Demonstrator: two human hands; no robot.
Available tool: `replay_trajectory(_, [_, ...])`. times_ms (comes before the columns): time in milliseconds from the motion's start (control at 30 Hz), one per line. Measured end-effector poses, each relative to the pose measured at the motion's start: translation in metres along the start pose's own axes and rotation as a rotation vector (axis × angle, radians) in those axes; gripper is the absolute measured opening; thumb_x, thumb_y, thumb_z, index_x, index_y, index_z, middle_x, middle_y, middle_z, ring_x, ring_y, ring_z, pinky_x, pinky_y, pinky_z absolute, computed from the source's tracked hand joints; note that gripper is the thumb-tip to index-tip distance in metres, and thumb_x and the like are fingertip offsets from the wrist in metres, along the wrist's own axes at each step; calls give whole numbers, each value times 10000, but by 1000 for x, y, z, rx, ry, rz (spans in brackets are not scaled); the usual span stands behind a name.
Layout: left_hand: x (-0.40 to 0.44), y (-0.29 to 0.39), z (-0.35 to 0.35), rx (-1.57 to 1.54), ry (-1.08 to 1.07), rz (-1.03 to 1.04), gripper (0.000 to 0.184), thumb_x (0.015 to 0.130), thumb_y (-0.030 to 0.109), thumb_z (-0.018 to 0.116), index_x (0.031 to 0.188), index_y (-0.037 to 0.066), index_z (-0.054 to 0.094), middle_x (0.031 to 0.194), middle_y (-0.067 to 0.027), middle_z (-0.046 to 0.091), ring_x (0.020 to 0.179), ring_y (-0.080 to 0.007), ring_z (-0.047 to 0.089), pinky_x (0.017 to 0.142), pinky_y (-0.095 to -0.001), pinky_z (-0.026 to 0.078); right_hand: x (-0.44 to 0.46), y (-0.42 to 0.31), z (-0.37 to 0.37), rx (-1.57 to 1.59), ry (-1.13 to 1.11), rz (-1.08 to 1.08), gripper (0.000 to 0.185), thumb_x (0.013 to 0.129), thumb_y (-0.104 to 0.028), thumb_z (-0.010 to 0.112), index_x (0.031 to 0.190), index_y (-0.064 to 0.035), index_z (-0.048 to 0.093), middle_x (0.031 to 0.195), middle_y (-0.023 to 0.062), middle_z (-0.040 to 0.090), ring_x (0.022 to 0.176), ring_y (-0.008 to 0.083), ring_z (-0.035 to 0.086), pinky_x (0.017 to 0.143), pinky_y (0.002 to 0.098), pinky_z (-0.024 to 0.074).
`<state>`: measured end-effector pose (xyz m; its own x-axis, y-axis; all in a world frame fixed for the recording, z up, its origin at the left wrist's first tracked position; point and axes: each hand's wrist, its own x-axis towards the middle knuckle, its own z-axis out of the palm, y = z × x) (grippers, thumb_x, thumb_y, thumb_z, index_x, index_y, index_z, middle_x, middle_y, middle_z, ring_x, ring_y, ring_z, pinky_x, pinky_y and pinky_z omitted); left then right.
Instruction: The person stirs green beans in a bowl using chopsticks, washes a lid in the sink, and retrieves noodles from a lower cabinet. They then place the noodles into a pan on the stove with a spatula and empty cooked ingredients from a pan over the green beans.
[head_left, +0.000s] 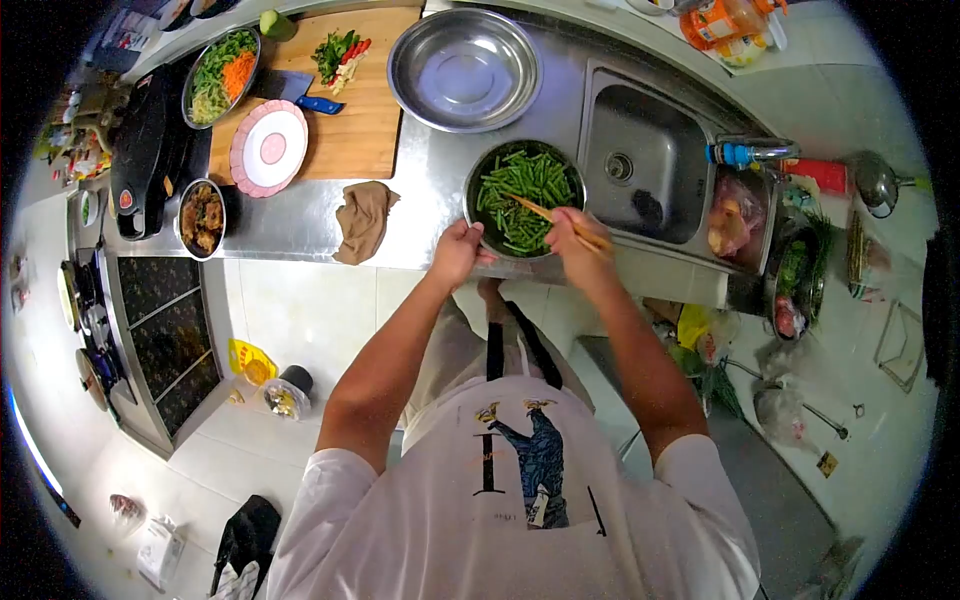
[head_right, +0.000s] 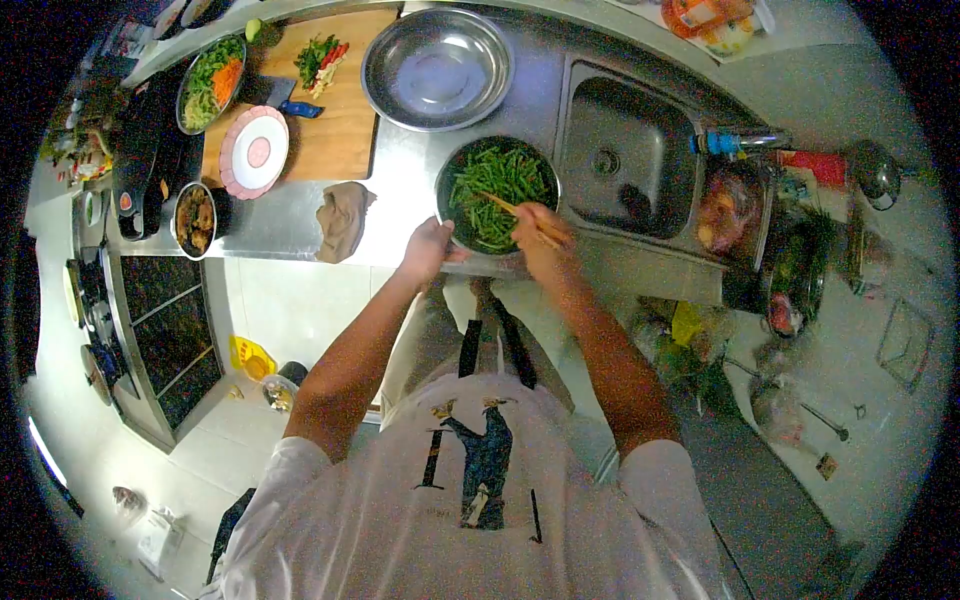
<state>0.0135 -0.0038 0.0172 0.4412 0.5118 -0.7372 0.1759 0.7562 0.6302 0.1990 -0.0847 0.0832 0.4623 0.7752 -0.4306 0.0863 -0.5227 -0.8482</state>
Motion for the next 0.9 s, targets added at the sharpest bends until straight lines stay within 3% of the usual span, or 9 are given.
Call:
replay_trajectory(33, [2,1,0,-4,0,6,256,1000,205,426,1085,-10,537,890,-104,646,632,-173,636,592,-267,558,-4,-20,-10,-4,-1,-6,275,964,-240,521,1058,-5,628,707,34,622,612,89,553,579,232,466])
replay_trajectory(100, [2,-4,-2,-17,-8,33,248,997,193,430,1080,-15,535,877,-107,646,620,-172,633,583,-263,557,-17,-45,-29,94,24,183,282,964,-247,519,1058,-4,627,709,34,623,614,89,554,588,235,473])
replay_trajectory(167, [2,-2,-4,6,-24,26,260,997,192,423,1090,-35,510,905,-133,635,662,-199,649,599,-275,563,-24,-35,-53,-1,-56,106,292,963,-259,520,1052,-2,628,728,35,629,621,92,559,601,241,481])
replay_trajectory(233, [5,-5,-4,28,-41,23,274,998,191,416,1100,-54,484,934,-159,624,703,-226,666,616,-287,569,-25,-28,-63,-332,-293,120,279,958,-253,527,1056,-13,631,756,37,637,634,90,566,611,242,481])
replay_trajectory(267, [7,-7,-4,11,-25,28,255,997,189,423,1085,-36,505,899,-132,630,651,-198,648,592,-273,563,-27,-17,-59,-335,-294,119,279,958,-253,527,1056,-13,631,756,37,637,634,90,566,611,242,481])
replay_trajectory(333, [8,-8,-4,-4,-10,32,238,996,188,431,1070,-18,526,864,-105,637,598,-170,630,568,-258,557,-31,4,-45,-303,-361,-90,246,950,-227,534,1060,-32,636,761,33,629,638,85,560,610,239,471])
replay_trajectory(733, [1,-3,2,34,9,40,240,1001,178,409,1099,-23,497,896,-112,634,615,-181,644,574,-269,562,5,-16,-15,-163,-12,-117,212,954,-186,533,1058,-31,634,742,26,616,652,92,558,616,248,472])
replay_trajectory(900, [2,-2,3,17,37,26,266,1004,181,401,1134,-27,504,922,-124,647,630,-180,646,583,-271,559,-3,4,-9,-298,-181,-87,225,951,-213,546,1051,-32,636,754,34,633,659,89,567,629,243,481])
